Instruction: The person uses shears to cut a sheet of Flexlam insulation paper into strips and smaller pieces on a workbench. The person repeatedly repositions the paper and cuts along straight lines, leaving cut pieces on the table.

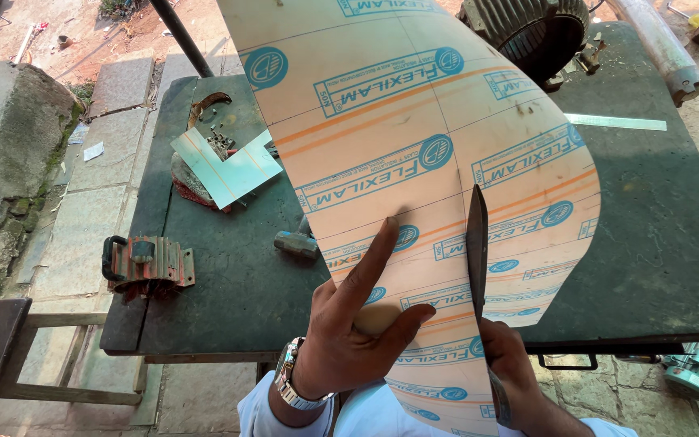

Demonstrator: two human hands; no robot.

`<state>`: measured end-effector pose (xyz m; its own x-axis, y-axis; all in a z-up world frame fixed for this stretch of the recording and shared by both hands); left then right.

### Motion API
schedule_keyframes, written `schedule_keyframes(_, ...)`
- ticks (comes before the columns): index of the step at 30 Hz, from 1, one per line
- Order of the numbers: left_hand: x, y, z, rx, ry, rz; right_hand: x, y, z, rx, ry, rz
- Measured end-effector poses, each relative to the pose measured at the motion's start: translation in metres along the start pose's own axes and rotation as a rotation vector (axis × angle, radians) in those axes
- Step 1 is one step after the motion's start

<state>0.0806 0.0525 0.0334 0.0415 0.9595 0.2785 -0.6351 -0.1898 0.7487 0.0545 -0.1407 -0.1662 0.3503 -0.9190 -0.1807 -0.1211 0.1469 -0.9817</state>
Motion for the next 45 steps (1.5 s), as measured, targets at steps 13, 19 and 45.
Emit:
schedule_keyframes(13,-0.015,-0.002,-0.012,0.104,-0.056,-0.004,0.005,-0.016,0.005,0.135,0.001,0.184)
schedule_keyframes(19,0.008,0.009,0.007,0.018,-0.043,-0.079,0.004,-0.026,0.011,0.17,-0.021,0.155)
schedule_keyframes(45,0.028,0.015,0.028,-0.196,0.15,0.28,-0.003,-0.03,0.015,0.137,-0.037,-0.119)
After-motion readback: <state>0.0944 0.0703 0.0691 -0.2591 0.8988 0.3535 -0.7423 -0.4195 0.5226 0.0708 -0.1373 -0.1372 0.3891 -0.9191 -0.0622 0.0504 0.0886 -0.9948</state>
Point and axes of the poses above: each hand's wrist, its own z-axis towards the middle knuckle, its own x-axis out of the back of the hand, y = z × x, the point moved 7 cm from there along z, towards the middle knuckle, and after that the axes turned 4 degrees about y, right-handed, at the moved point
